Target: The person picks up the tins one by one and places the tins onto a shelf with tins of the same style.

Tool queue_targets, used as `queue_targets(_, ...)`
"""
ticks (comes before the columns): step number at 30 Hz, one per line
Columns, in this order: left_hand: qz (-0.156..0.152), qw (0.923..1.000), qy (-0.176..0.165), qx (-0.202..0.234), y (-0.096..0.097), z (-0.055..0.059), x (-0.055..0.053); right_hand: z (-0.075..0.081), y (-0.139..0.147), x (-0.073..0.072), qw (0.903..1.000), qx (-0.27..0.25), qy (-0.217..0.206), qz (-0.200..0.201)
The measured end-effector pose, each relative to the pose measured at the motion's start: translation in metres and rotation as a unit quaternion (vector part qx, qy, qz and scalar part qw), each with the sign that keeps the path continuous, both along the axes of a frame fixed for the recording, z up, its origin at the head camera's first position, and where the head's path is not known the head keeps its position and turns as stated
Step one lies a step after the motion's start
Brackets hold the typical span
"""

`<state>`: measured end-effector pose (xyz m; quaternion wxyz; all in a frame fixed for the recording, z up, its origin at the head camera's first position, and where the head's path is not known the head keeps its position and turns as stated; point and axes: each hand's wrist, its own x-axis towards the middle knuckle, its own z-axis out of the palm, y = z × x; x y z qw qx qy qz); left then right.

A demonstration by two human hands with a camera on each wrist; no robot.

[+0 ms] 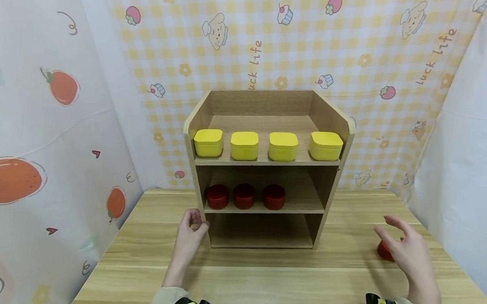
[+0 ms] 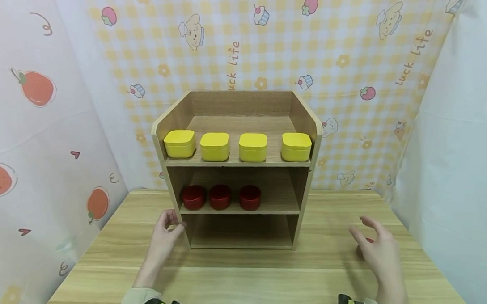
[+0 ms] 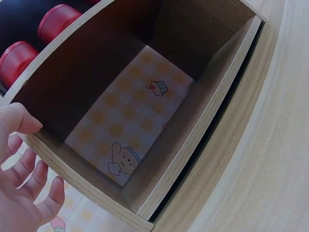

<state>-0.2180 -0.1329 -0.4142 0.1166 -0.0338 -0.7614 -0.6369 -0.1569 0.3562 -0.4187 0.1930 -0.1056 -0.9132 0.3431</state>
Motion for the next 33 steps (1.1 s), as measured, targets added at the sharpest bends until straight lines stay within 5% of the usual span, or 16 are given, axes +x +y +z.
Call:
queue_targets(20,0.002,1.0,0.004,-0.008,-0.001,-0.001,-0.001,-0.028,0.036,0.002,0.9926,-0.071,-0.099,0.006)
queue_targets(28,0.007,1.0,-0.002,-0.001,-0.008,-0.032,-0.02,-0.039,0.043,0.0,0.9849,-0.104,-0.138,0.002)
queue_targets(33,0.002,1.0,-0.001,0.004,-0.008,-0.033,-0.021,-0.044,0.045,-0.001,0.9835,-0.113,-0.141,0.01)
